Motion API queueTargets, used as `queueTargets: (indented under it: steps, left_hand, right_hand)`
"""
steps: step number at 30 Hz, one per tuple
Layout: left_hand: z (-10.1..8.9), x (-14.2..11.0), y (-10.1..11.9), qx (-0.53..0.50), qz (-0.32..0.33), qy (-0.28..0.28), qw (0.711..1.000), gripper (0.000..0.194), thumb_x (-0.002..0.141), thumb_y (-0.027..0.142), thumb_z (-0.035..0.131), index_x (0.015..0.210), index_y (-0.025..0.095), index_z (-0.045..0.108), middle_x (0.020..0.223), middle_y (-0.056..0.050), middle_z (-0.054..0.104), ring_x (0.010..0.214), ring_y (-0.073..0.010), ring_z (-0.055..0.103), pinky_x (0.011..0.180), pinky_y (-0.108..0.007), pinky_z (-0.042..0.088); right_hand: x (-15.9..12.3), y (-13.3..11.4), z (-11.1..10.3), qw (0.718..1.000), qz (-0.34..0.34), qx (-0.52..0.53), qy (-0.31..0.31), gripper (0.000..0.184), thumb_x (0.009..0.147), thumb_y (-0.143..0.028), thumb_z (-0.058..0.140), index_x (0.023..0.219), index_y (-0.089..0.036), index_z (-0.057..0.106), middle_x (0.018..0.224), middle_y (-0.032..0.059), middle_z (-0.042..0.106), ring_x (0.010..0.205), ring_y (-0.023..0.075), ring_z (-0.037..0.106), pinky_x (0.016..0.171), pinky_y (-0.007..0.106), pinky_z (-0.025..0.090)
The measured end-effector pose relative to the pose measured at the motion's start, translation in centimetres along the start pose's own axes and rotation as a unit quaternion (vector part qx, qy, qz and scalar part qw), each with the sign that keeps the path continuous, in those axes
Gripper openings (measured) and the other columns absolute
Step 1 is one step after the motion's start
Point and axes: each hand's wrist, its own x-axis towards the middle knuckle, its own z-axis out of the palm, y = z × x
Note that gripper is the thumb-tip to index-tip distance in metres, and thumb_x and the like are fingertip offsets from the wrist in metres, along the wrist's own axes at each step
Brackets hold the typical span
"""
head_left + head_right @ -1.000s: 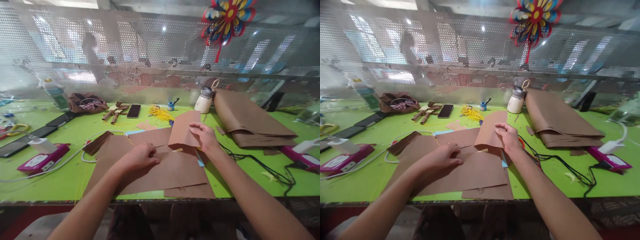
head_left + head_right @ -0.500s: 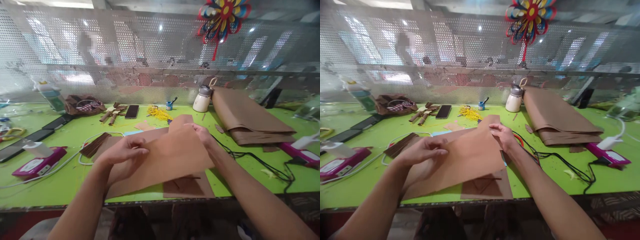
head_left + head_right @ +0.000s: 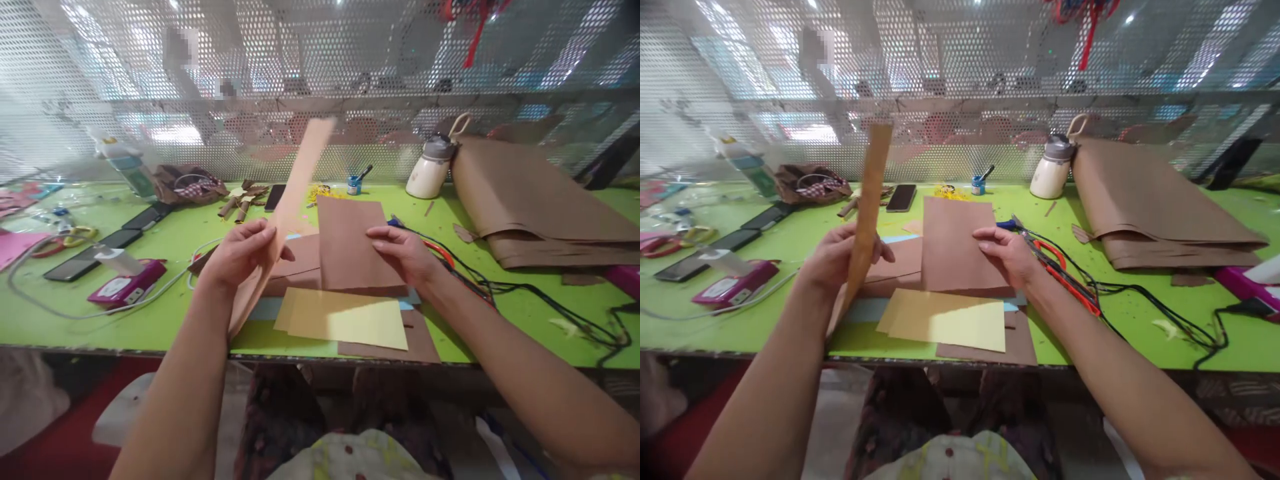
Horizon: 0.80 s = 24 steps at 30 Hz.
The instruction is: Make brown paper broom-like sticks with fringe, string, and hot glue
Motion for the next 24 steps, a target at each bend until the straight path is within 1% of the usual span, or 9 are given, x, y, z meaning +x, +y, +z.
queueTargets:
  steps: [2,4,8,12,16,18,21,24]
  left_hand:
    - [0.0,0.0,0.0,-0.010,0.032,-0.024,0.999,0.025,0.071,0.038,0.072,0.068,0.017,0.060,0.055,0.001,0.058,0.060,-0.0177,0.063,0.064,-0.031,0.049]
    - [0.0,0.0,-0.1,-0.009,0.042,-0.039,0.998,0.025,0.073,0.038,0.070,0.068,0.017,0.058,0.055,0.001,0.059,0.060,-0.0178,0.063,0.066,-0.032,0.049]
    - [0.0,0.1,-0.4,-0.004,0.023,-0.051,0.998,0.026,0.072,0.038,0.070,0.069,0.016,0.057,0.056,0.000,0.060,0.061,-0.0185,0.063,0.065,-0.031,0.048]
    - [0.0,0.1,-0.5,-0.008,0.008,-0.045,0.999,0.029,0.071,0.041,0.072,0.072,0.016,0.057,0.058,0.000,0.061,0.059,-0.0173,0.062,0.061,-0.029,0.046]
    - [0.5,0.0,-0.4,-0.011,-0.004,-0.026,1.000,0.030,0.069,0.040,0.074,0.072,0.015,0.057,0.060,0.000,0.062,0.059,-0.0161,0.062,0.056,-0.025,0.042]
    - [0.8,0.0,-0.5,-0.009,-0.022,-0.023,0.999,0.029,0.070,0.038,0.074,0.071,0.015,0.056,0.062,0.000,0.062,0.060,-0.0149,0.061,0.054,-0.023,0.039]
    - [0.9,0.0,-0.6,-0.001,-0.038,-0.017,0.999,0.029,0.071,0.037,0.073,0.069,0.014,0.055,0.062,-0.001,0.062,0.060,-0.0136,0.060,0.051,-0.022,0.036]
    - [0.4,0.1,-0.7,-0.005,-0.031,-0.003,0.999,0.030,0.070,0.040,0.072,0.071,0.015,0.055,0.065,-0.003,0.064,0.063,-0.0150,0.061,0.053,-0.022,0.038]
  right_hand:
    - [0.1,-0.4,-0.1,1.000,-0.010,0.009,0.020,0.028,0.058,-0.019,0.077,0.086,-0.023,0.072,0.081,-0.0023,0.069,0.072,0.0113,0.060,0.073,0.026,0.048]
    - [0.0,-0.7,-0.1,0.999,-0.004,0.024,0.029,0.028,0.058,-0.018,0.077,0.085,-0.023,0.072,0.080,-0.0024,0.069,0.072,0.0118,0.061,0.070,0.026,0.048]
    - [-0.5,-1.1,0.4,0.999,0.003,0.030,0.030,0.029,0.056,-0.019,0.078,0.085,-0.024,0.072,0.083,-0.0022,0.070,0.074,0.0131,0.063,0.068,0.026,0.050]
    - [-1.0,-1.6,0.9,0.999,-0.026,-0.002,0.034,0.032,0.059,-0.025,0.078,0.090,-0.026,0.071,0.087,-0.0011,0.071,0.079,0.0171,0.065,0.071,0.031,0.052]
    - [-1.0,-2.7,0.1,0.995,-0.075,-0.008,0.069,0.033,0.059,-0.026,0.077,0.091,-0.028,0.071,0.090,0.0002,0.072,0.084,0.0203,0.066,0.070,0.033,0.052]
    - [-0.9,-3.3,-0.6,0.993,-0.085,0.005,0.084,0.033,0.057,-0.025,0.077,0.089,-0.028,0.071,0.093,-0.0001,0.071,0.086,0.0205,0.065,0.069,0.033,0.053]
    - [-0.9,-3.8,-1.2,0.996,-0.054,0.012,0.064,0.032,0.055,-0.024,0.077,0.086,-0.028,0.072,0.091,-0.0014,0.071,0.085,0.0189,0.064,0.069,0.030,0.052]
    - [-1.0,-3.4,-0.8,0.999,-0.025,-0.019,0.026,0.028,0.055,-0.024,0.078,0.083,-0.027,0.073,0.089,-0.0017,0.071,0.085,0.0173,0.064,0.071,0.027,0.051]
